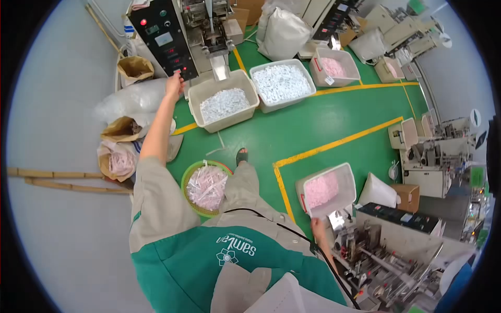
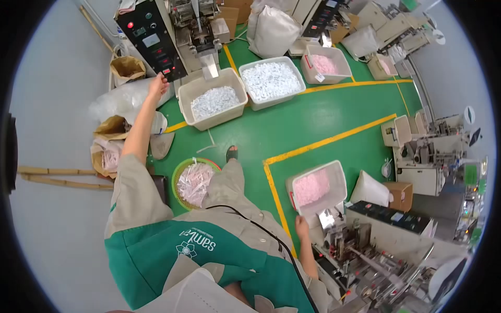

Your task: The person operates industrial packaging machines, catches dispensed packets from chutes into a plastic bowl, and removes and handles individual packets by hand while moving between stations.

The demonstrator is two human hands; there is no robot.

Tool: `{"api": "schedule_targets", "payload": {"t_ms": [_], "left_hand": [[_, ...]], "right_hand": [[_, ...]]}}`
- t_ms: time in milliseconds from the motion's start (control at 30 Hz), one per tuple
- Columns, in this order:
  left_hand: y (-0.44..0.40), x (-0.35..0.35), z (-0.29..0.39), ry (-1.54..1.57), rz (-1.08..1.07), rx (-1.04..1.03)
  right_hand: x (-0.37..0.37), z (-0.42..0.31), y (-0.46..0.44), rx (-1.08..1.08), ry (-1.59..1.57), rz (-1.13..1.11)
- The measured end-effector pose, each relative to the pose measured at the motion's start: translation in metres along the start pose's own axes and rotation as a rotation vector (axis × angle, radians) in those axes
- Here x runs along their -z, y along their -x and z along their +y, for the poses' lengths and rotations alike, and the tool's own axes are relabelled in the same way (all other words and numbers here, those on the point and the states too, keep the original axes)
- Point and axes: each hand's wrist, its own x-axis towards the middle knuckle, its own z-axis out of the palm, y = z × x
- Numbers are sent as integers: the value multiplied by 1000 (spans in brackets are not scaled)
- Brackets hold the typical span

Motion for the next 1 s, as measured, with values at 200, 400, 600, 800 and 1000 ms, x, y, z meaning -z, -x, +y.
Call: {"api": "schedule_targets", "payload": {"t_ms": [200,400,600,800,1000], "left_hand": [[-192,-43,161,-757,513,-460],[-246,-68,190,-901,579,-556],[-255,-60,191,-975,579,-714],[-250,-61,204,-1621,621,-889],[-228,-99,194,-1278,734,-632]], "right_hand": [[43,-109,-15,-232,4,-206],[28,-127,-41,-397,-74,-16],[32,-173,-109,-343,-161,-103],[42,-180,-183,-445,-273,-122],[91,-201,-277,-375,-258,-191]]}}
